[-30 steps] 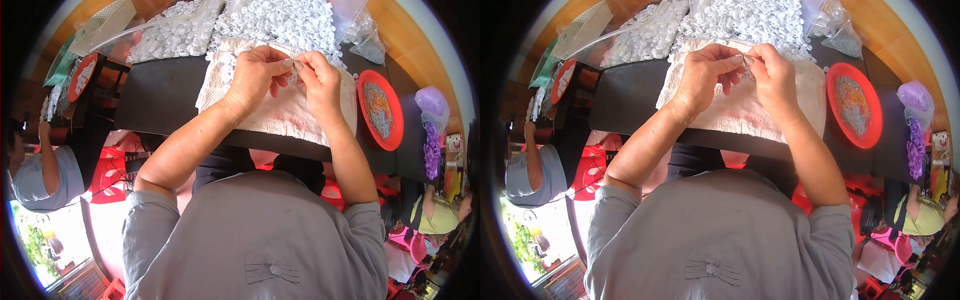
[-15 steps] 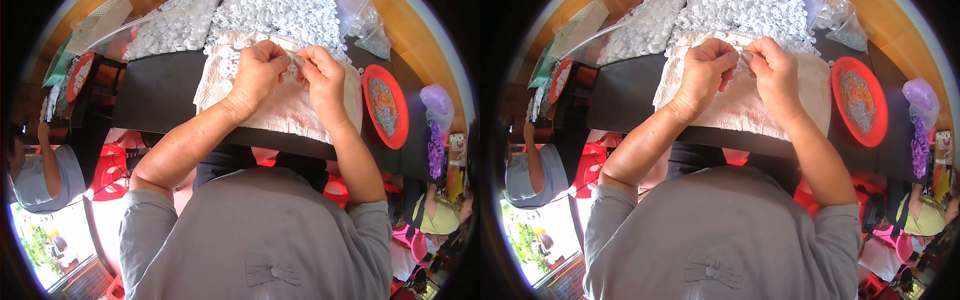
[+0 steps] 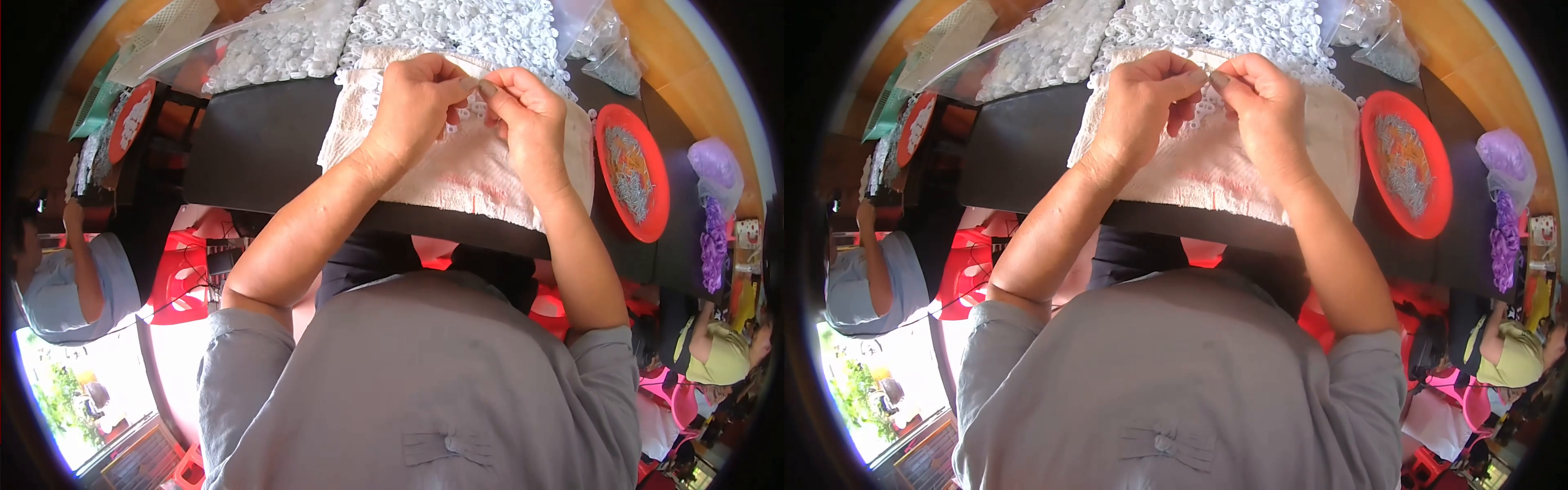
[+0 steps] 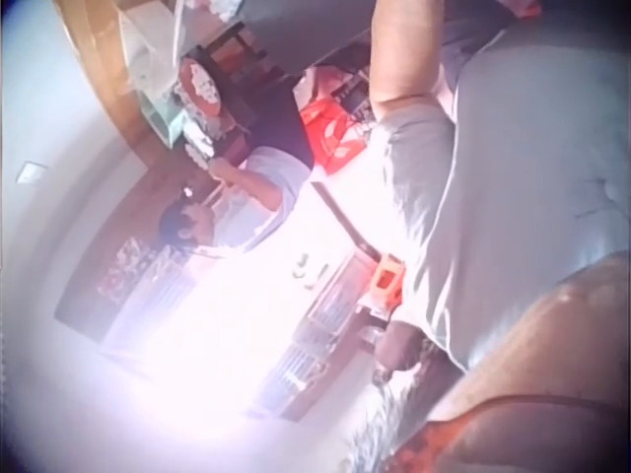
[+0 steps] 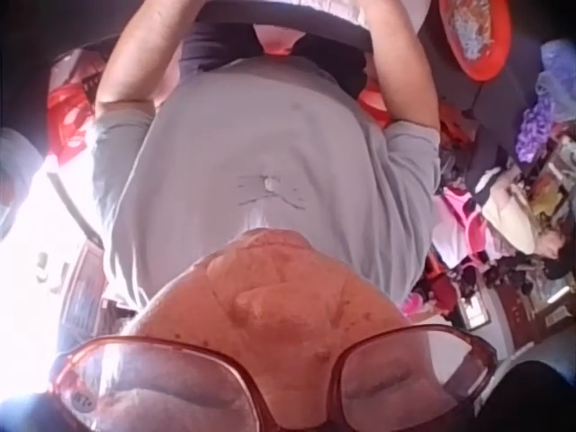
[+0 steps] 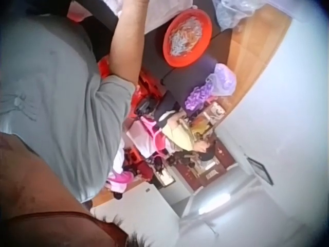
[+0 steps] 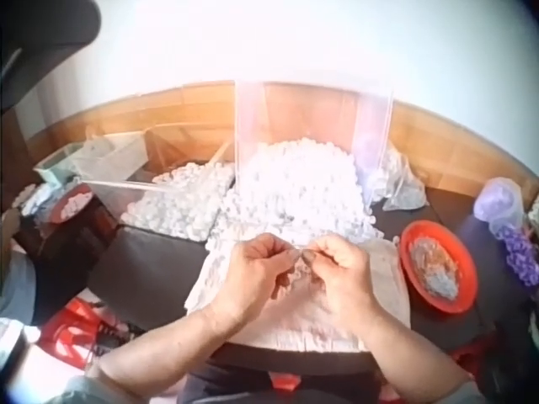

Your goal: Manually assemble small white plastic components at a workbench.

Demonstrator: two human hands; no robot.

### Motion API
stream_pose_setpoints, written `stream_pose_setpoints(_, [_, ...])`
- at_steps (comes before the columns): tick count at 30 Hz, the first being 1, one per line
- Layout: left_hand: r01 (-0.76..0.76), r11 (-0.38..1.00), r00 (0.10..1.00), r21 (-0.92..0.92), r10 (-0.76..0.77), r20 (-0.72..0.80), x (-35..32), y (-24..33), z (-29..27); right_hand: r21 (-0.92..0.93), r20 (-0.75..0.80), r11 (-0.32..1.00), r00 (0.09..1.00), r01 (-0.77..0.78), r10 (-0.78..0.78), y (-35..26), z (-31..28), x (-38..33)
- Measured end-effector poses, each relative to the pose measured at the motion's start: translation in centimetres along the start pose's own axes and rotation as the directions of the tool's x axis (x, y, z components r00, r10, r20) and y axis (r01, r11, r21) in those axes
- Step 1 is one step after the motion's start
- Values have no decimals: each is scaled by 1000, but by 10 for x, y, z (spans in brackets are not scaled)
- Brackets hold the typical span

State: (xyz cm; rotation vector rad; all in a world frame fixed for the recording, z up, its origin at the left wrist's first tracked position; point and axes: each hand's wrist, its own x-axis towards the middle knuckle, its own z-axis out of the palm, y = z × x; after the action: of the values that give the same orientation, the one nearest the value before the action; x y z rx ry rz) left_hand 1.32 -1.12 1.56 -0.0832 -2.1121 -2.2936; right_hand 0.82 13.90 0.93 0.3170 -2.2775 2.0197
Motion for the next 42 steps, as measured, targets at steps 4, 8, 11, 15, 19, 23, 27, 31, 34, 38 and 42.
stream_pose_setpoints(4, [-60,998,998,-23,60,16,4,8,-8,-39,8,995,995,97,-97,-1,-5,3])
stream_pose_setpoints(8, [-254,920,958,-297,197,-210,19,10,-30,-181,-8,949,964,258,-264,3,-9,4])
stream_pose_setpoints(11, [-271,867,946,-419,159,-284,25,12,-42,-328,81,887,945,326,-317,-3,1,-3])
stream_pose_setpoints(15, [-362,820,929,-444,275,-248,21,18,-48,-502,374,708,863,496,-338,-13,28,-9])
stream_pose_setpoints(19, [-411,769,906,-490,287,-311,17,26,-50,-600,482,555,814,576,-324,-18,56,1])
stream_pose_setpoints(23, [-423,793,890,-437,275,-363,12,29,-46,-714,534,422,824,559,-188,-12,81,4])
stream_pose_setpoints(27, [-435,812,889,-389,319,-329,11,28,-43,-725,582,339,797,599,-163,-16,86,-5])
stream_pose_setpoints(31, [-355,845,921,-400,243,-304,9,32,-41,-619,641,320,697,717,-322,-2,83,-13])
stream_pose_setpoints(34, [-323,873,935,-366,234,-267,13,23,-41,-561,540,460,725,689,-427,-5,67,-16])
stream_pose_setpoints(38, [-226,931,969,-287,183,-168,7,16,-19,-192,235,978,971,80,-33,-14,15,2])
stream_pose_setpoints(42, [-156,977,987,-142,158,1,-3,1,2,28,121,993,987,-115,110,-24,-14,9])
